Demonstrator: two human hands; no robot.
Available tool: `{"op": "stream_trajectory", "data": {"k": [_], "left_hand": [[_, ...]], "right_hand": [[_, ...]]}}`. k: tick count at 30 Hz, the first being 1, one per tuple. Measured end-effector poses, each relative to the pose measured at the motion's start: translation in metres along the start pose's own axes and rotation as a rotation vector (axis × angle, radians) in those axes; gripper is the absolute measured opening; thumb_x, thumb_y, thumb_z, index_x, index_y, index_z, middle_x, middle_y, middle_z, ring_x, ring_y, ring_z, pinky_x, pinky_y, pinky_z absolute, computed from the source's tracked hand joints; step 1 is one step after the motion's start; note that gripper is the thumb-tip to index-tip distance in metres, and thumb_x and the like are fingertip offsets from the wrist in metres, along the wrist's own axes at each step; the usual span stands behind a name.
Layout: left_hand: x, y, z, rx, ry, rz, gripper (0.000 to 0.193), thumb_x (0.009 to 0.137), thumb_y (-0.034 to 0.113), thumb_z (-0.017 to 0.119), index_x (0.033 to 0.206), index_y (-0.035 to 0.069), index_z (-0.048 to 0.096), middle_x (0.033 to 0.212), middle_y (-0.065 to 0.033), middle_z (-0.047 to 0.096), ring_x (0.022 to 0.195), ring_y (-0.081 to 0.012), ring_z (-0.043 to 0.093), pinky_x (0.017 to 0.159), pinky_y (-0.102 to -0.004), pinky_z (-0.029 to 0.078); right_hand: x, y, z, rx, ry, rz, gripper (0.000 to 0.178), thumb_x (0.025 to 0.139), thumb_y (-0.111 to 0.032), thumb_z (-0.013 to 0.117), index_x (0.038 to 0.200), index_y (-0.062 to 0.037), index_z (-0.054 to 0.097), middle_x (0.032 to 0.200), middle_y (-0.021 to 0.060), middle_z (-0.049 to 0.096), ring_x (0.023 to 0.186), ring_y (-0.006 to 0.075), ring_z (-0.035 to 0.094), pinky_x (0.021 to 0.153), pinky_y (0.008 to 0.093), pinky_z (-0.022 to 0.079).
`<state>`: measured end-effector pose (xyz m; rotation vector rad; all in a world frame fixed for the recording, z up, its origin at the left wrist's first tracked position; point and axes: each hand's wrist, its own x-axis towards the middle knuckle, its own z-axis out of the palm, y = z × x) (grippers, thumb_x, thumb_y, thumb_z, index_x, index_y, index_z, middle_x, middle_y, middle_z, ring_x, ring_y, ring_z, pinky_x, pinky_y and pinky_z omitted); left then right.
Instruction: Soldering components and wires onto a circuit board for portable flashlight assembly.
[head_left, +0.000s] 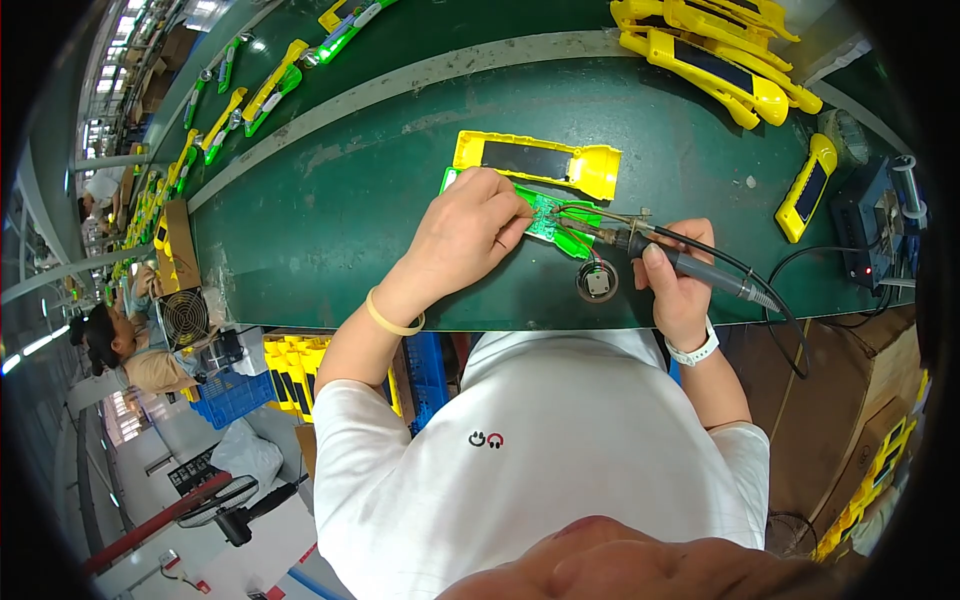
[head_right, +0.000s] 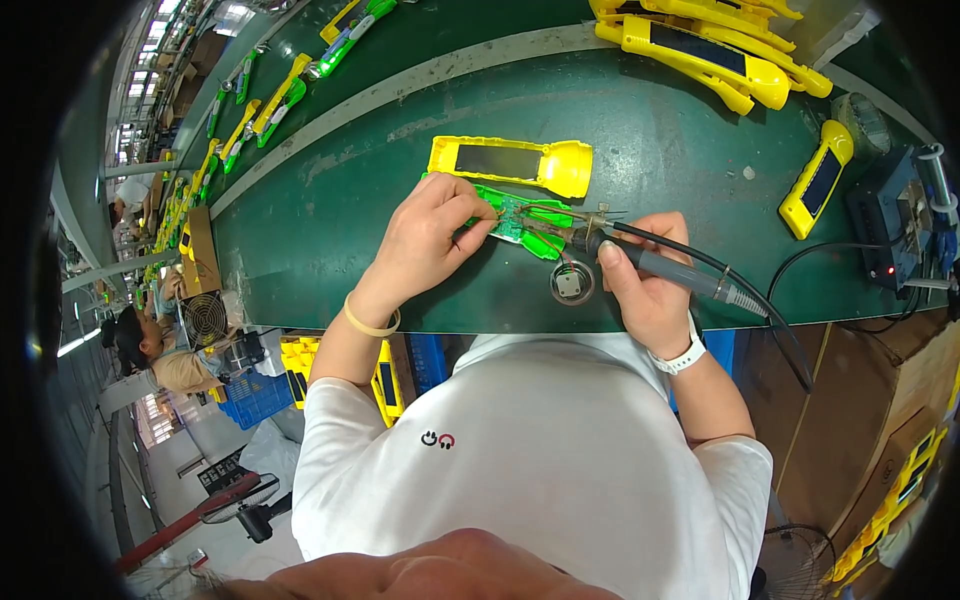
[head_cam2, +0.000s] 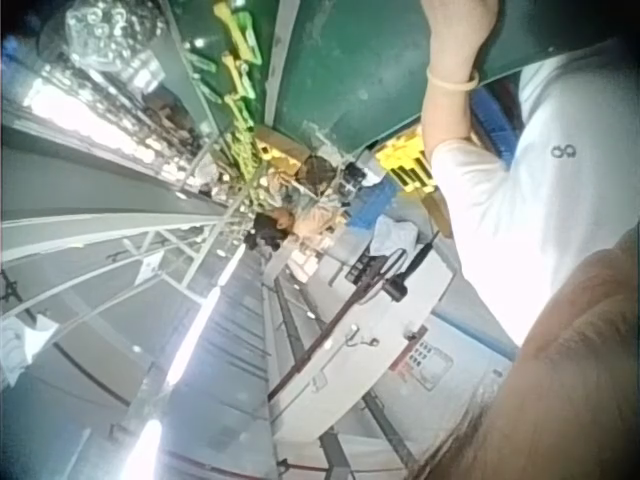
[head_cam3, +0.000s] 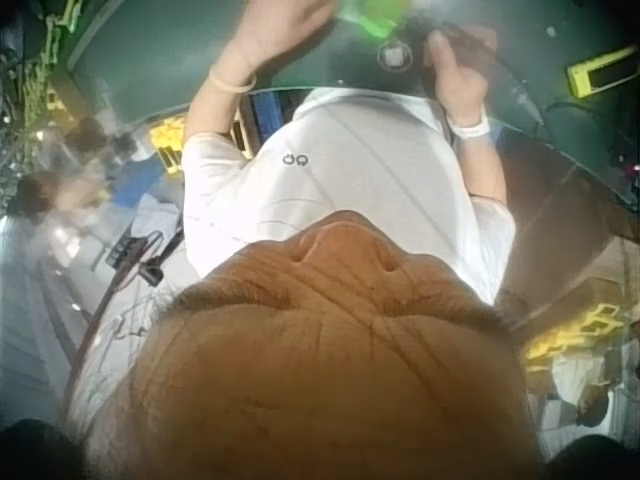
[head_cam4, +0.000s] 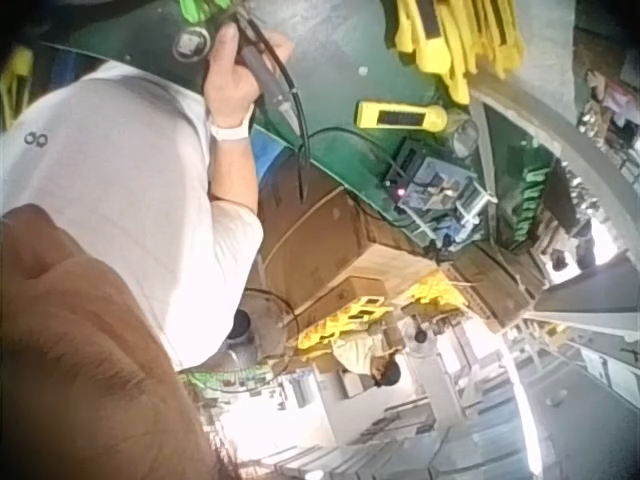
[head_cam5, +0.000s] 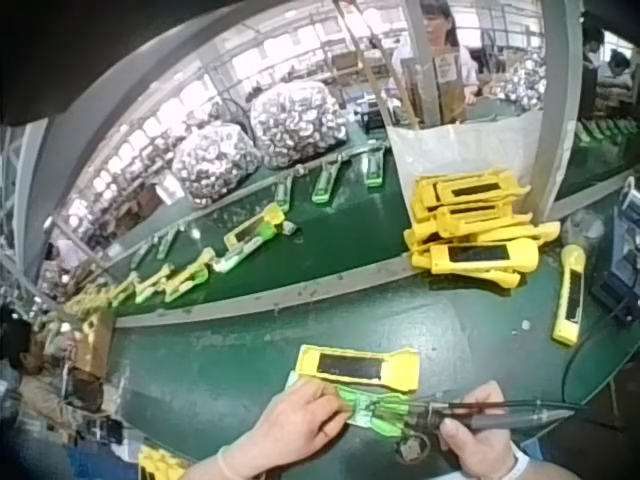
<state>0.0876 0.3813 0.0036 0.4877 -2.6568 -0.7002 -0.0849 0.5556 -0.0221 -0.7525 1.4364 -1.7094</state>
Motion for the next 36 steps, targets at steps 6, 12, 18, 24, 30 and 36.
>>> {"op": "stream_trajectory", "data": {"k": [6,12,18,24,30,36], "left_hand": [[-0.014,0.014,-0.030,0.392,-0.029,-0.151,0.023,0.065,0.019,0.077,0.076,0.006,0.061,0.073,-0.0056,0.054,0.063,-0.0182,0.052,0.053,-0.0280,0.041],[-0.017,0.004,-0.025,-0.273,-0.163,-0.326,0.009,0.073,0.005,0.069,0.079,0.003,0.063,0.078,-0.0060,0.060,0.062,-0.0120,0.055,0.053,-0.0243,0.043],[-0.009,-0.013,0.002,-0.144,0.136,0.175,0.014,0.071,0.004,0.068,0.084,0.006,0.065,0.079,-0.0070,0.059,0.070,-0.0232,0.057,0.061,-0.0306,0.048],[-0.003,-0.012,-0.002,-0.007,0.081,0.259,0.019,0.066,0.001,0.067,0.084,0.005,0.064,0.076,-0.0064,0.057,0.071,-0.0220,0.057,0.060,-0.0312,0.047],[-0.004,-0.007,-0.006,0.152,-0.024,0.324,0.024,0.063,0.003,0.067,0.087,0.006,0.065,0.076,-0.0050,0.055,0.072,-0.0203,0.058,0.060,-0.0298,0.050],[-0.004,-0.004,-0.006,0.257,-0.060,0.330,0.024,0.064,0.004,0.064,0.088,0.006,0.066,0.077,-0.0047,0.054,0.072,-0.0191,0.058,0.057,-0.0283,0.049]], "right_hand": [[0.001,0.000,-0.002,0.046,0.020,-0.018,0.027,0.084,-0.008,0.061,0.095,-0.0041,0.036,0.075,0.0040,0.051,0.057,0.0063,0.048,0.051,0.0195,0.042],[-0.002,-0.001,-0.001,0.017,0.014,-0.077,0.027,0.085,-0.015,0.061,0.093,-0.0060,0.037,0.082,0.0059,0.046,0.052,0.0091,0.045,0.046,0.0216,0.039],[-0.008,-0.001,-0.001,-0.001,0.034,-0.058,0.026,0.084,-0.012,0.061,0.094,-0.0066,0.037,0.086,0.0060,0.046,0.054,0.0086,0.043,0.046,0.0216,0.040],[-0.006,0.001,-0.004,-0.007,0.048,-0.059,0.024,0.085,-0.011,0.060,0.093,-0.0064,0.038,0.086,0.0063,0.046,0.053,0.0082,0.043,0.045,0.0213,0.040],[-0.005,0.005,-0.005,-0.079,-0.005,-0.057,0.024,0.083,-0.007,0.061,0.091,-0.0048,0.038,0.079,0.0045,0.049,0.055,0.0060,0.044,0.049,0.0202,0.039],[-0.003,0.007,-0.002,-0.150,-0.020,-0.088,0.026,0.081,-0.005,0.063,0.091,-0.0028,0.039,0.075,0.0021,0.051,0.058,0.0041,0.044,0.053,0.0195,0.039]]}}
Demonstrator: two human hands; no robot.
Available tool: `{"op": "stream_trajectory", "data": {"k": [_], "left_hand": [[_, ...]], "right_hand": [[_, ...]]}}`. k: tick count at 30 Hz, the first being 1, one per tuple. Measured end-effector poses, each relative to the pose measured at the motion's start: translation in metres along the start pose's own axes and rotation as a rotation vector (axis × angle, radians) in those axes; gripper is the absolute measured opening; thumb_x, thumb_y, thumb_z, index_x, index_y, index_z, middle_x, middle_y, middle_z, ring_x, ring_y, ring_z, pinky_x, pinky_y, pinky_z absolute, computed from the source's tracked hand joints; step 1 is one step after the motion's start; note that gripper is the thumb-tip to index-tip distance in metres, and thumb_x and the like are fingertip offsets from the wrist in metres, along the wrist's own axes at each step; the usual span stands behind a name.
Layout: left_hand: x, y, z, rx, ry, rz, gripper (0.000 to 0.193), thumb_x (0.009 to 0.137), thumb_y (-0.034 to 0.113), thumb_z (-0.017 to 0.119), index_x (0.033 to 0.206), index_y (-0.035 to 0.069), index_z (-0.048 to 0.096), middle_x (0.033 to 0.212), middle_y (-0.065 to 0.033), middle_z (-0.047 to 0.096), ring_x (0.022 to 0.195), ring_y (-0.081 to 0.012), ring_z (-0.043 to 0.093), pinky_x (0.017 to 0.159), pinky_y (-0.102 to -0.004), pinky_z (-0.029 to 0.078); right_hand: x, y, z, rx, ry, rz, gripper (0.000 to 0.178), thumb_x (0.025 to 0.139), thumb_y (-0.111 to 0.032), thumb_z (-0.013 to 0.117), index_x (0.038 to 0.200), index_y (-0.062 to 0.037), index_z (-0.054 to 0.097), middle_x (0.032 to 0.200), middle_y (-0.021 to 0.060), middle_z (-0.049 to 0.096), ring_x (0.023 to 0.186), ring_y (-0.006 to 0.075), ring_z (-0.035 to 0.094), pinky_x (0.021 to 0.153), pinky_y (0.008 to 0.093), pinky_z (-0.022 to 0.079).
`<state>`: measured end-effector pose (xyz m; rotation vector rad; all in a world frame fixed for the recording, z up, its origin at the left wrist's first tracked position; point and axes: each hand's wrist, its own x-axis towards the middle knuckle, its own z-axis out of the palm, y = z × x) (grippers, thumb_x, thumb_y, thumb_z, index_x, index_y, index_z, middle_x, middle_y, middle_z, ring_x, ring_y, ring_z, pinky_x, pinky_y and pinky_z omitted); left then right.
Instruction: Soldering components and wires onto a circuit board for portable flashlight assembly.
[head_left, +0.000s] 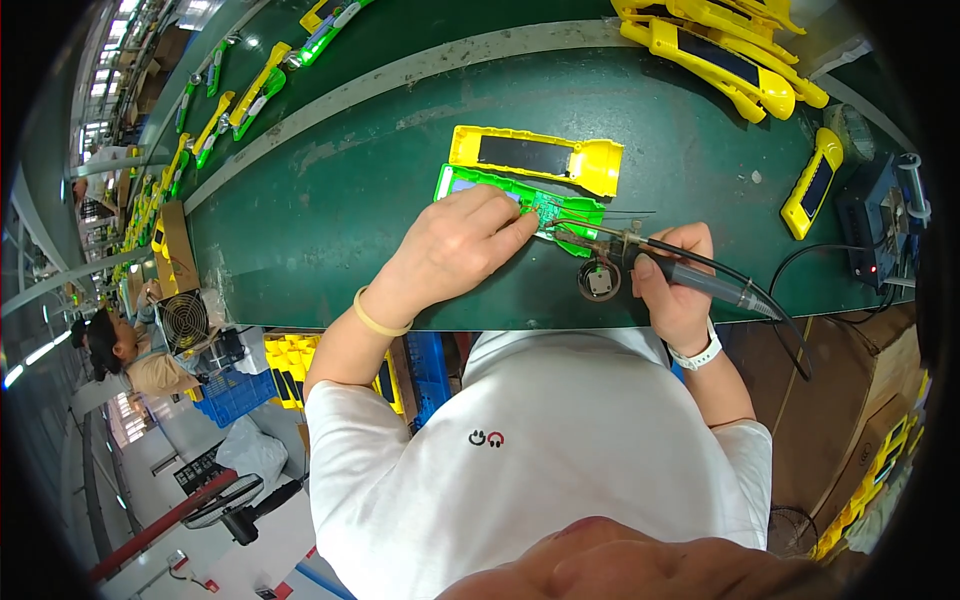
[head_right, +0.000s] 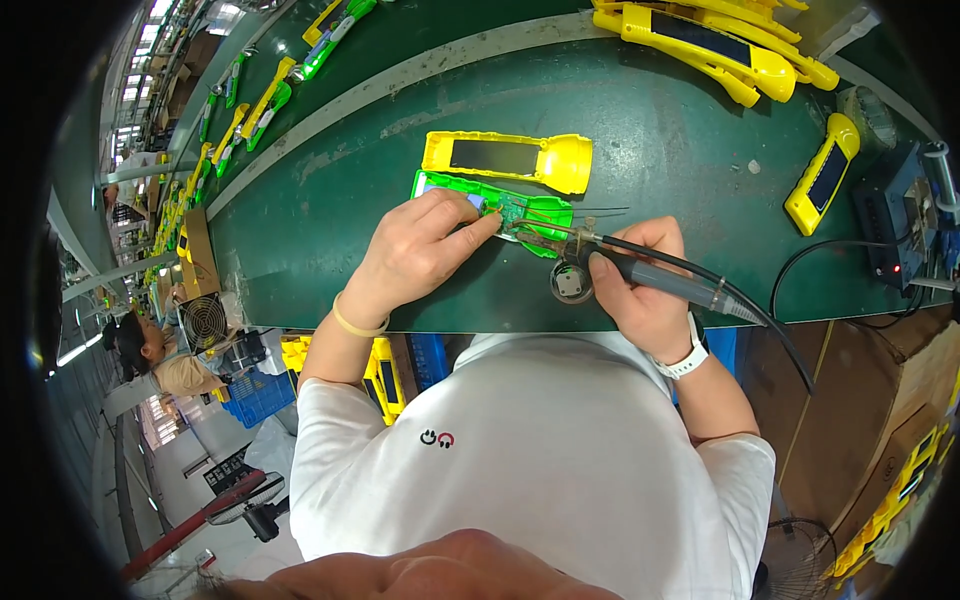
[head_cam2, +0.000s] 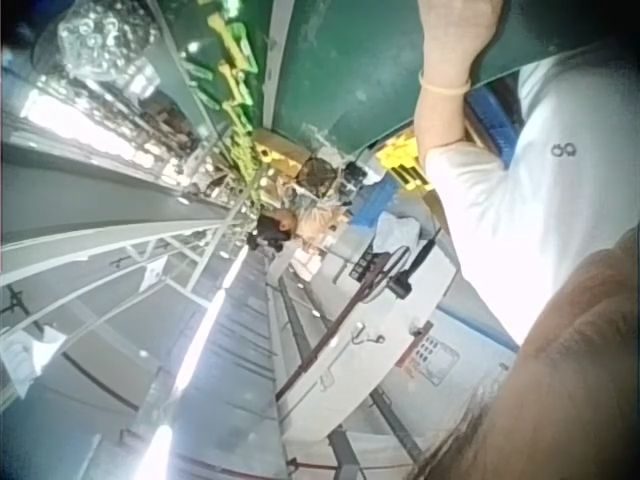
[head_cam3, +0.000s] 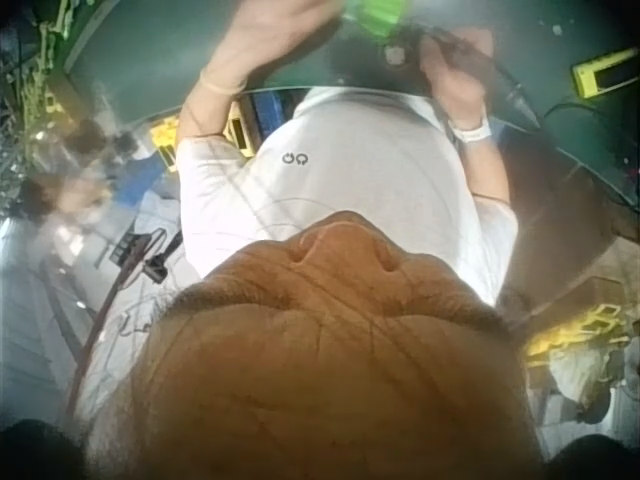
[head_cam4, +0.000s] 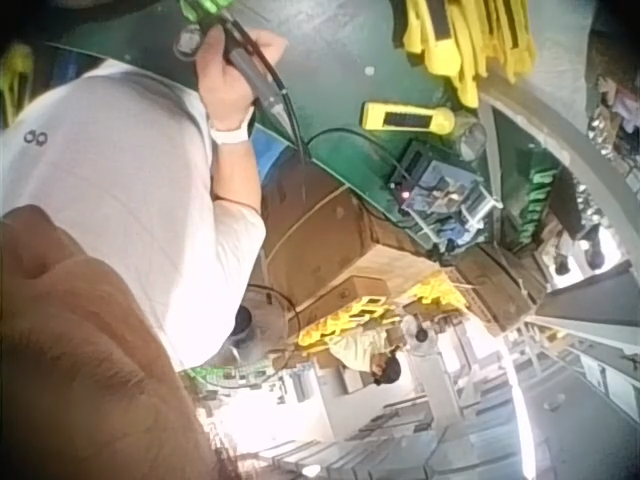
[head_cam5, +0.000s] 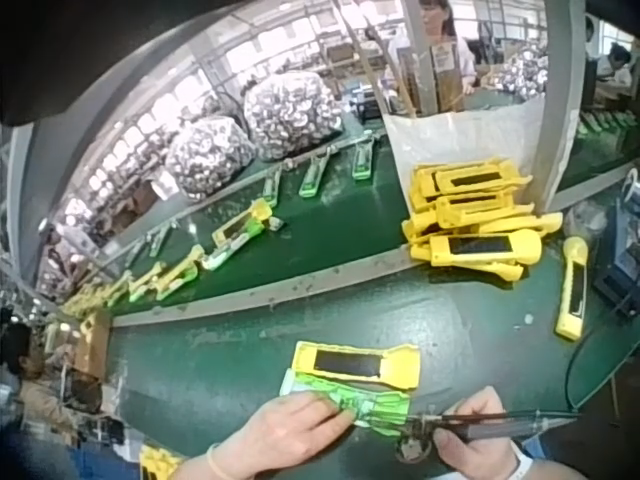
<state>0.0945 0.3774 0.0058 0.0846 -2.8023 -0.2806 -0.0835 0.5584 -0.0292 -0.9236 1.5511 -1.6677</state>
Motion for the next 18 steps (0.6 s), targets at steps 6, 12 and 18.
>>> {"op": "stream_trajectory", "data": {"k": [6,12,18], "left_hand": [[0.003,-0.002,-0.002,0.008,0.014,0.048,0.021,0.067,0.006,0.061,0.087,0.004,0.059,0.072,-0.0041,0.049,0.069,-0.0179,0.054,0.055,-0.0278,0.046],[0.002,-0.001,0.000,0.027,0.020,0.053,0.021,0.067,0.007,0.060,0.087,0.005,0.059,0.072,-0.0042,0.049,0.068,-0.0177,0.054,0.055,-0.0274,0.046],[0.013,0.001,-0.005,-0.141,0.029,-0.043,0.013,0.069,0.009,0.066,0.080,0.006,0.061,0.072,-0.0042,0.050,0.069,-0.0201,0.054,0.057,-0.0310,0.046]], "right_hand": [[0.000,-0.007,0.001,0.067,0.013,0.083,0.026,0.081,-0.004,0.063,0.092,-0.0029,0.039,0.071,0.0023,0.050,0.057,0.0049,0.045,0.053,0.0201,0.040],[0.003,-0.005,-0.019,0.320,0.203,-0.039,0.024,0.091,-0.021,0.051,0.104,-0.0065,0.037,0.082,0.0134,0.054,0.058,0.0143,0.052,0.050,0.0232,0.042],[0.012,-0.011,-0.031,0.378,0.406,-0.059,0.027,0.095,-0.029,0.041,0.110,-0.0078,0.036,0.085,0.0156,0.056,0.068,0.0197,0.056,0.048,0.0243,0.041]]}}
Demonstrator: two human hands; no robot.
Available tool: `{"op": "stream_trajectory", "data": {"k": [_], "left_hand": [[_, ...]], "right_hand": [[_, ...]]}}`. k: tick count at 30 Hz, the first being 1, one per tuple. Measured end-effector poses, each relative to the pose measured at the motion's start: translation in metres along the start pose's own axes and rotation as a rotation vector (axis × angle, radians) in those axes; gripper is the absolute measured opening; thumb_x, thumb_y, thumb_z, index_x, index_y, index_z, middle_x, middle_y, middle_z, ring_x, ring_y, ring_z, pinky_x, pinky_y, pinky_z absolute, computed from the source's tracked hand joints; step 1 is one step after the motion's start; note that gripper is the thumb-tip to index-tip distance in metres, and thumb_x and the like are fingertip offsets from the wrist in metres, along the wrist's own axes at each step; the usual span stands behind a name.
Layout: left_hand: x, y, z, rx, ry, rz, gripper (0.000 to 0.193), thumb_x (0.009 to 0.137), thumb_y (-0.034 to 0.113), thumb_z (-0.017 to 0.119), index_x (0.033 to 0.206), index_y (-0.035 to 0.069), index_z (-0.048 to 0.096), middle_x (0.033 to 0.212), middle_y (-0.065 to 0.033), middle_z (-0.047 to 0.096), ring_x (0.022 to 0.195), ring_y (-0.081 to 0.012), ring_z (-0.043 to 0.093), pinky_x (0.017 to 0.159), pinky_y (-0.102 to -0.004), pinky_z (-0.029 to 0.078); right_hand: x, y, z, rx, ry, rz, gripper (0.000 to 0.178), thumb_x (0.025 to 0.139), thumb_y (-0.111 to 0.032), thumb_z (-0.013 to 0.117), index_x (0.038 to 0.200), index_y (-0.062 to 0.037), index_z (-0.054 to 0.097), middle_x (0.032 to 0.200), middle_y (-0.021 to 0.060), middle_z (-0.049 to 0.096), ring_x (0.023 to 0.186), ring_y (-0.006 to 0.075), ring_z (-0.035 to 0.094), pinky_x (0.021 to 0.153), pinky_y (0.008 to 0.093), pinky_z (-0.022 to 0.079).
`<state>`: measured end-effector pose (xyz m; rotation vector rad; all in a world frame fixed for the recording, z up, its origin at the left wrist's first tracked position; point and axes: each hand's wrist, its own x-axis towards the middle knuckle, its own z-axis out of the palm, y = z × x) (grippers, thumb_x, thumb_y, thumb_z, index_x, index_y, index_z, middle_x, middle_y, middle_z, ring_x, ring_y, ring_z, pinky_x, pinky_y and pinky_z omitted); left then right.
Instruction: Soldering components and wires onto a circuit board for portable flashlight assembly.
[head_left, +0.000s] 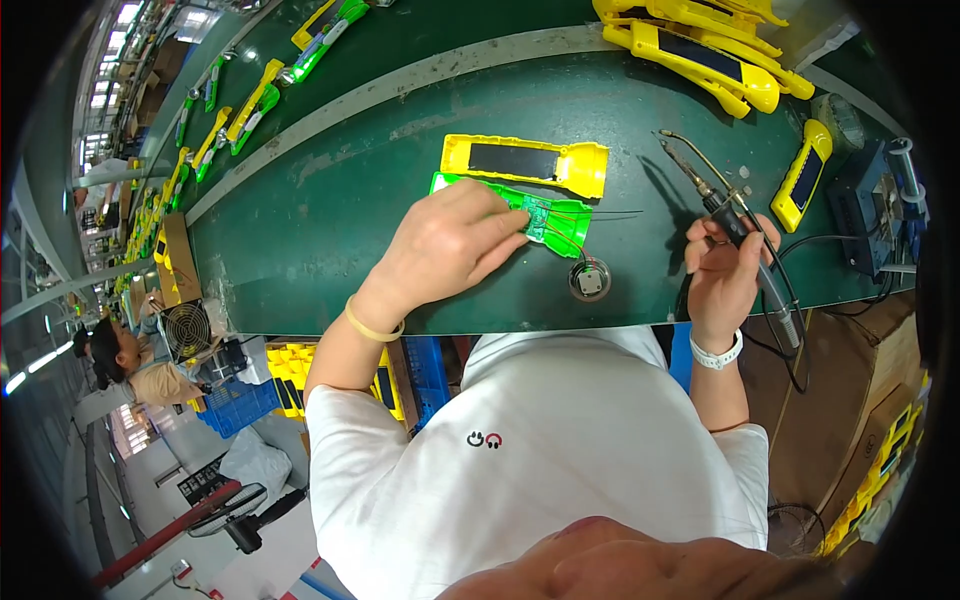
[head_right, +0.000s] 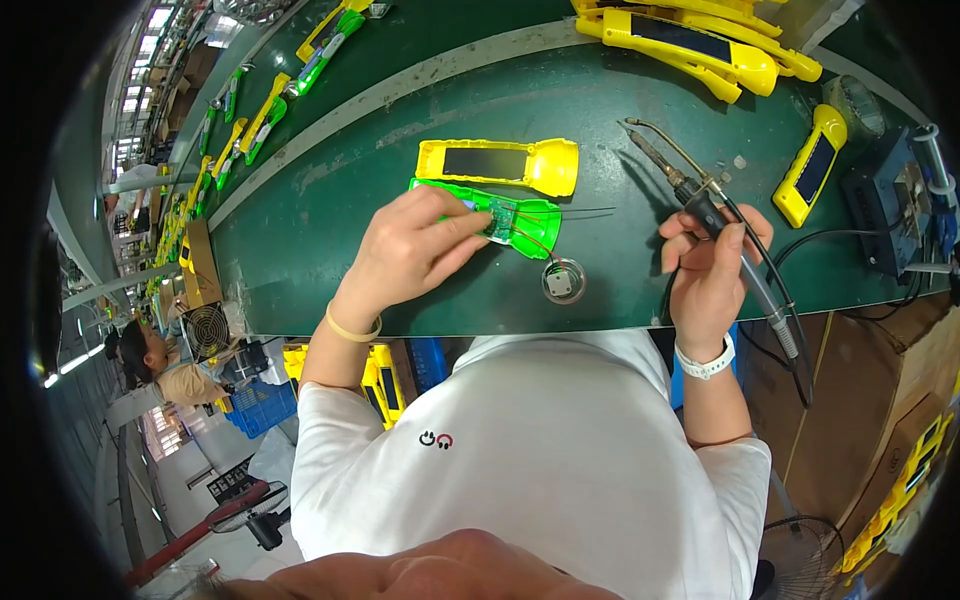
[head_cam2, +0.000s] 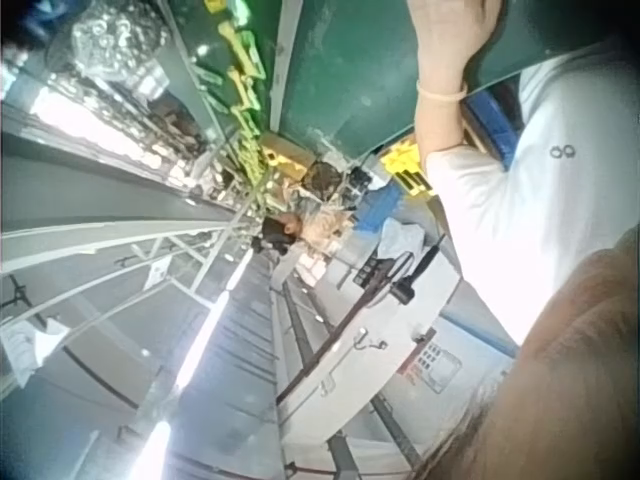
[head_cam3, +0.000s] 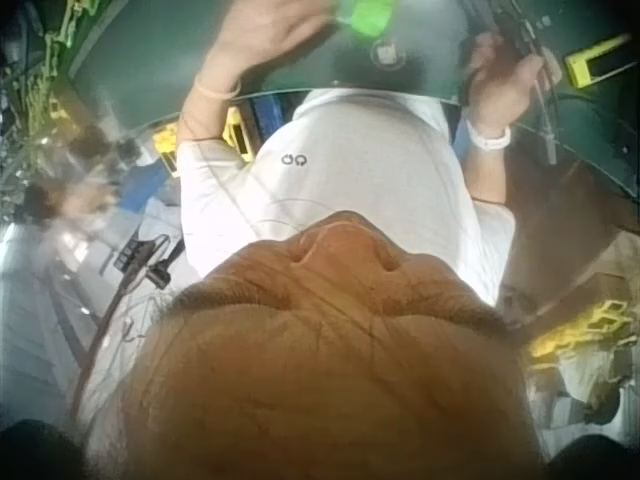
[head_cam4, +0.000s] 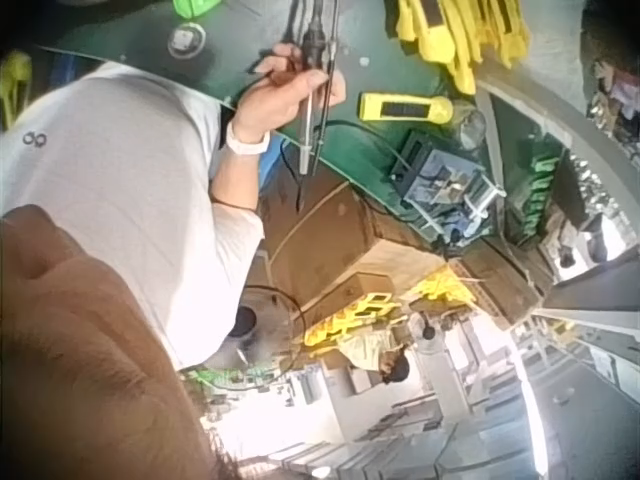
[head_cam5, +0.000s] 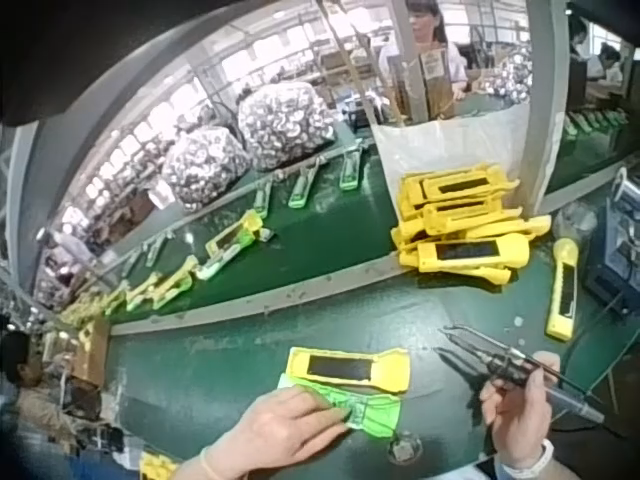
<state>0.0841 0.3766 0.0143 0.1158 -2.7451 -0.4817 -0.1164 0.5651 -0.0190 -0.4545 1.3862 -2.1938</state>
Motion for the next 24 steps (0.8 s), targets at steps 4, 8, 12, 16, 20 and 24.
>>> {"op": "stream_trajectory", "data": {"k": [4,8,12,16,20,24], "left_hand": [[0.035,0.011,0.017,-0.044,0.022,-0.038,0.016,0.066,0.012,0.073,0.078,0.008,0.063,0.076,-0.0059,0.054,0.073,-0.0235,0.053,0.064,-0.0340,0.043],[0.048,0.011,0.031,-0.155,0.100,-0.053,0.012,0.066,0.006,0.068,0.074,0.007,0.059,0.078,-0.0075,0.054,0.078,-0.0270,0.052,0.072,-0.0356,0.043],[0.029,0.001,0.023,-0.739,0.048,-0.538,0.015,0.078,0.006,0.062,0.091,0.004,0.053,0.074,-0.0022,0.055,0.067,-0.0091,0.051,0.061,-0.0237,0.042],[0.031,0.008,0.031,-0.353,-0.062,-0.341,0.020,0.074,0.006,0.067,0.090,0.005,0.056,0.069,-0.0041,0.052,0.062,-0.0181,0.050,0.058,-0.0311,0.041],[0.019,0.001,0.044,-0.207,0.169,-0.209,0.010,0.072,0.006,0.066,0.081,0.008,0.061,0.068,-0.0078,0.051,0.064,-0.0253,0.050,0.060,-0.0357,0.040],[0.012,-0.014,0.035,-0.067,0.260,-0.254,0.014,0.071,0.004,0.066,0.083,0.009,0.062,0.071,-0.0073,0.051,0.067,-0.0272,0.050,0.064,-0.0368,0.041]], "right_hand": [[0.002,-0.003,0.002,0.014,-0.037,0.006,0.026,0.095,-0.030,0.040,0.108,-0.0076,0.037,0.079,0.0129,0.054,0.061,0.0143,0.051,0.045,0.0212,0.035],[0.005,-0.008,0.002,0.008,-0.062,-0.004,0.026,0.095,-0.028,0.042,0.108,-0.0067,0.037,0.079,0.0134,0.056,0.060,0.0150,0.052,0.047,0.0216,0.037],[0.016,-0.010,0.001,-0.013,-0.101,-0.011,0.023,0.096,-0.024,0.041,0.109,-0.0060,0.036,0.083,0.0163,0.058,0.068,0.0197,0.059,0.054,0.0252,0.044],[0.031,-0.005,0.029,0.037,-0.243,0.089,0.022,0.095,-0.019,0.044,0.109,-0.0051,0.035,0.099,0.0161,0.056,0.092,0.0272,0.062,0.085,0.0376,0.049],[0.048,0.015,0.051,-0.030,-0.373,0.135,0.024,0.093,-0.020,0.049,0.107,-0.0030,0.037,0.101,0.0132,0.054,0.095,0.0234,0.060,0.086,0.0325,0.047],[0.047,0.026,0.050,-0.006,-0.430,0.291,0.023,0.093,-0.018,0.049,0.105,-0.0025,0.038,0.097,0.0101,0.051,0.092,0.0199,0.061,0.082,0.0295,0.049]]}}
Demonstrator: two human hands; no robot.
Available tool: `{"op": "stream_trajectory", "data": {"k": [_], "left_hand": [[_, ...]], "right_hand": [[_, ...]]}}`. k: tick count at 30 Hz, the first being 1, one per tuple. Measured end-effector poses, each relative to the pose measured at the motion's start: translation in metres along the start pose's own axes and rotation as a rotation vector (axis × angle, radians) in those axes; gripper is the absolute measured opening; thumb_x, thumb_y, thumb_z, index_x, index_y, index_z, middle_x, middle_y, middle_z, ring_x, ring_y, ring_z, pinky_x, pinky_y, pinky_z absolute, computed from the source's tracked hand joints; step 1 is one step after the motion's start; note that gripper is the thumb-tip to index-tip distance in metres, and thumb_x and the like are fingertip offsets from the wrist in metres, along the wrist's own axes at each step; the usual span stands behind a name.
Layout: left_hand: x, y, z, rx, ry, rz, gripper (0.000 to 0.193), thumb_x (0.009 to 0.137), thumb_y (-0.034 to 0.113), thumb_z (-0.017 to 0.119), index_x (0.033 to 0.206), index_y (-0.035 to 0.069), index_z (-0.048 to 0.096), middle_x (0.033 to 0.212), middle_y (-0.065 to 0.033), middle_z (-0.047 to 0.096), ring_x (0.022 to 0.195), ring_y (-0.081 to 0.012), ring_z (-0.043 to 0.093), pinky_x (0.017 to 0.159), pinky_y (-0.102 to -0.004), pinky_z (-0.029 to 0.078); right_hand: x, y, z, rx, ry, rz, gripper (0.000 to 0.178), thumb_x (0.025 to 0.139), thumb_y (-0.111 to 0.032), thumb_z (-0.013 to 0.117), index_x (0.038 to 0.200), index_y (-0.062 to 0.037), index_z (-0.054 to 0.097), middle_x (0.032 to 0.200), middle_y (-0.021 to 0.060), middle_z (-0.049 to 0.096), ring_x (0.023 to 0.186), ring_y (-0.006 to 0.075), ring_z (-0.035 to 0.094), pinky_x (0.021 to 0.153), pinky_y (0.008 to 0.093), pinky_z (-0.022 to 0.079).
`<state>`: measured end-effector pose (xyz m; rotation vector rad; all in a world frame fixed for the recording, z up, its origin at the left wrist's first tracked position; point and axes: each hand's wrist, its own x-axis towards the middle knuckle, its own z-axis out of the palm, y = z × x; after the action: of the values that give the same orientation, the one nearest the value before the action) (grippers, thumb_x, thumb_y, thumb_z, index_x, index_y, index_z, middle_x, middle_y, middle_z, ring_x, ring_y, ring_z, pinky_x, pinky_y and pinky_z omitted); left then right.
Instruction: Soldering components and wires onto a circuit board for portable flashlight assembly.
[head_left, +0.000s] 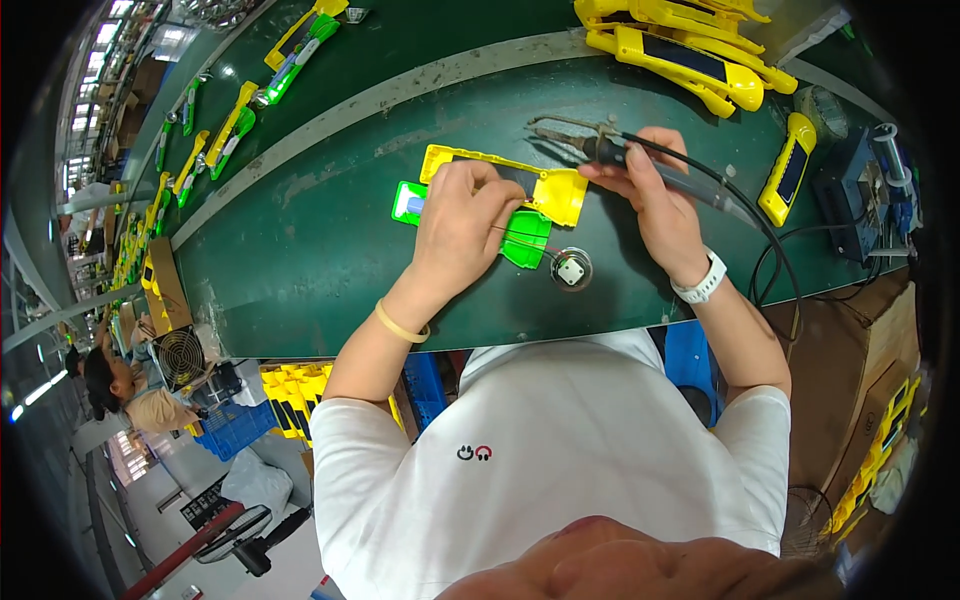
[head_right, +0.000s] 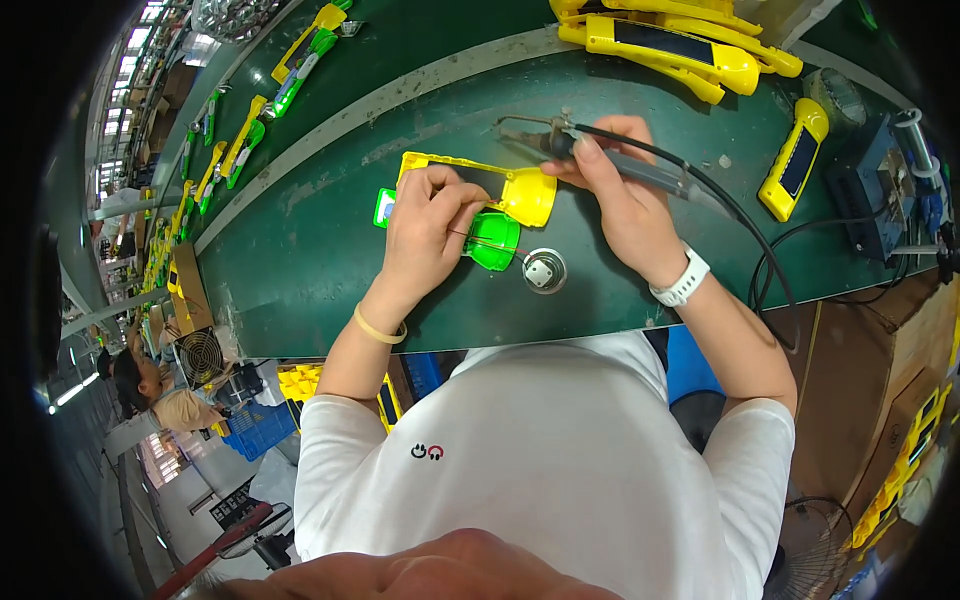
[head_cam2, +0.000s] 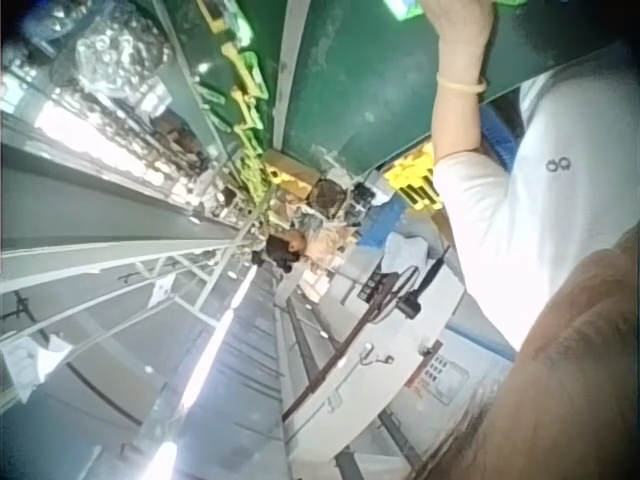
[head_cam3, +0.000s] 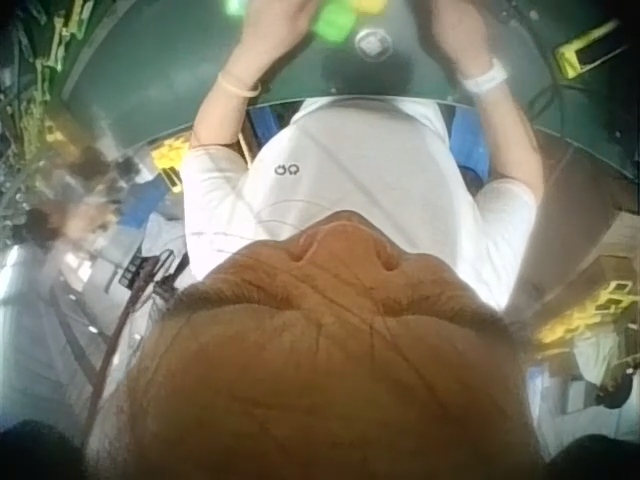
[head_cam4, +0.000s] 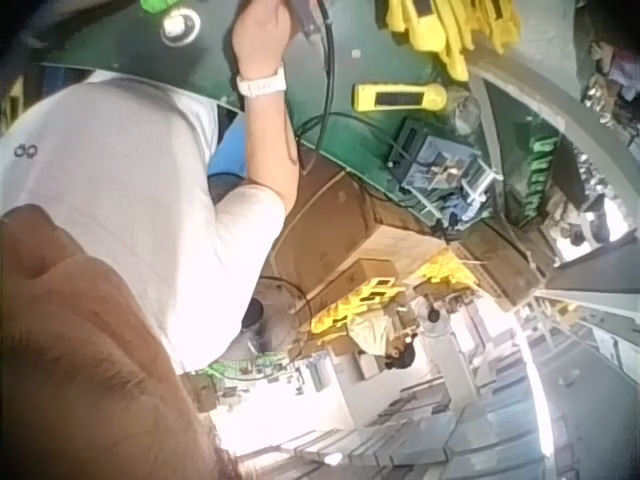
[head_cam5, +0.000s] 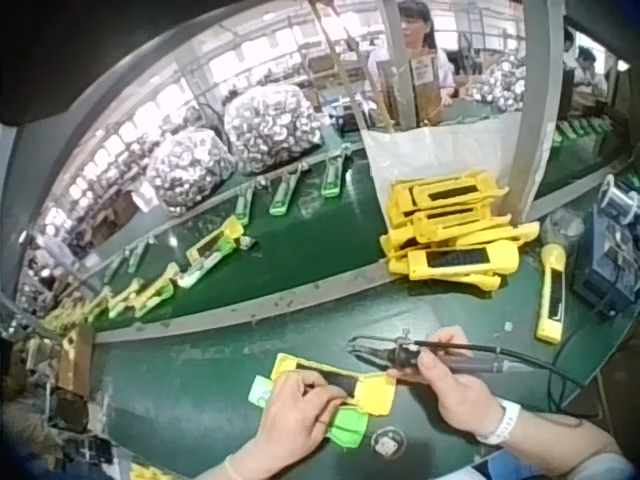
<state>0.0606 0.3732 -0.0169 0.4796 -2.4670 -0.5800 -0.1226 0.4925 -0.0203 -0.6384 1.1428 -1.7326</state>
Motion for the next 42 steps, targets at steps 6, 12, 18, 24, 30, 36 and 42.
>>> {"op": "stream_trajectory", "data": {"k": [6,12,18,24,30,36,42], "left_hand": [[0.006,-0.008,-0.007,-0.012,-0.204,-0.035,0.008,0.074,0.004,0.064,0.082,0.006,0.061,0.076,-0.0077,0.056,0.072,-0.0251,0.056,0.063,-0.0341,0.045],[0.018,-0.010,-0.016,-0.006,-0.372,0.046,0.013,0.070,0.003,0.063,0.083,0.006,0.059,0.078,-0.0078,0.057,0.075,-0.0260,0.057,0.062,-0.0351,0.047],[0.019,-0.010,-0.020,-0.020,-0.464,0.032,0.014,0.070,0.001,0.061,0.083,0.006,0.061,0.079,-0.0079,0.056,0.078,-0.0260,0.057,0.066,-0.0358,0.047],[0.019,-0.013,-0.021,-0.062,-0.474,0.025,0.016,0.070,-0.001,0.062,0.085,0.005,0.062,0.081,-0.0076,0.057,0.078,-0.0250,0.058,0.065,-0.0342,0.048],[0.014,-0.011,-0.015,-0.074,-0.368,-0.017,0.013,0.072,0.001,0.063,0.084,0.004,0.062,0.080,-0.0084,0.057,0.075,-0.0268,0.058,0.064,-0.0349,0.048],[0.019,-0.008,-0.019,-0.024,-0.443,-0.026,0.014,0.071,0.004,0.064,0.085,0.005,0.061,0.079,-0.0090,0.057,0.073,-0.0268,0.058,0.063,-0.0348,0.048],[0.020,-0.011,-0.014,-0.092,-0.460,-0.010,0.015,0.071,0.004,0.064,0.085,0.006,0.061,0.080,-0.0075,0.055,0.076,-0.0255,0.057,0.064,-0.0351,0.047]], "right_hand": [[-0.027,-0.010,-0.017,-0.151,0.106,-0.148,0.022,0.086,-0.010,0.058,0.096,-0.0068,0.039,0.073,0.0017,0.048,0.058,0.0061,0.048,0.050,0.0188,0.039],[-0.032,-0.001,-0.020,-0.357,0.058,-0.113,0.025,0.081,-0.011,0.063,0.091,-0.0048,0.041,0.075,0.0014,0.050,0.062,0.0056,0.045,0.055,0.0199,0.039],[-0.026,0.001,-0.024,-0.469,0.018,-0.051,0.024,0.079,-0.011,0.066,0.086,-0.0045,0.044,0.074,0.0006,0.049,0.064,0.0056,0.041,0.056,0.0211,0.036],[-0.022,-0.006,-0.022,-0.533,-0.030,-0.053,0.024,0.078,-0.011,0.067,0.085,-0.0042,0.045,0.073,0.0003,0.048,0.064,0.0055,0.040,0.056,0.0212,0.035],[-0.025,-0.008,-0.022,-0.586,-0.054,-0.102,0.025,0.078,-0.010,0.067,0.086,-0.0044,0.044,0.074,0.0005,0.049,0.064,0.0057,0.042,0.056,0.0212,0.036],[-0.031,-0.006,-0.026,-0.457,0.015,-0.143,0.026,0.078,-0.010,0.067,0.088,-0.0042,0.043,0.076,0.0015,0.051,0.065,0.0061,0.044,0.059,0.0211,0.038],[-0.029,-0.003,-0.028,-0.598,-0.011,-0.190,0.026,0.077,-0.011,0.068,0.085,-0.0035,0.045,0.075,0.0027,0.052,0.065,0.0068,0.045,0.058,0.0215,0.039]]}}
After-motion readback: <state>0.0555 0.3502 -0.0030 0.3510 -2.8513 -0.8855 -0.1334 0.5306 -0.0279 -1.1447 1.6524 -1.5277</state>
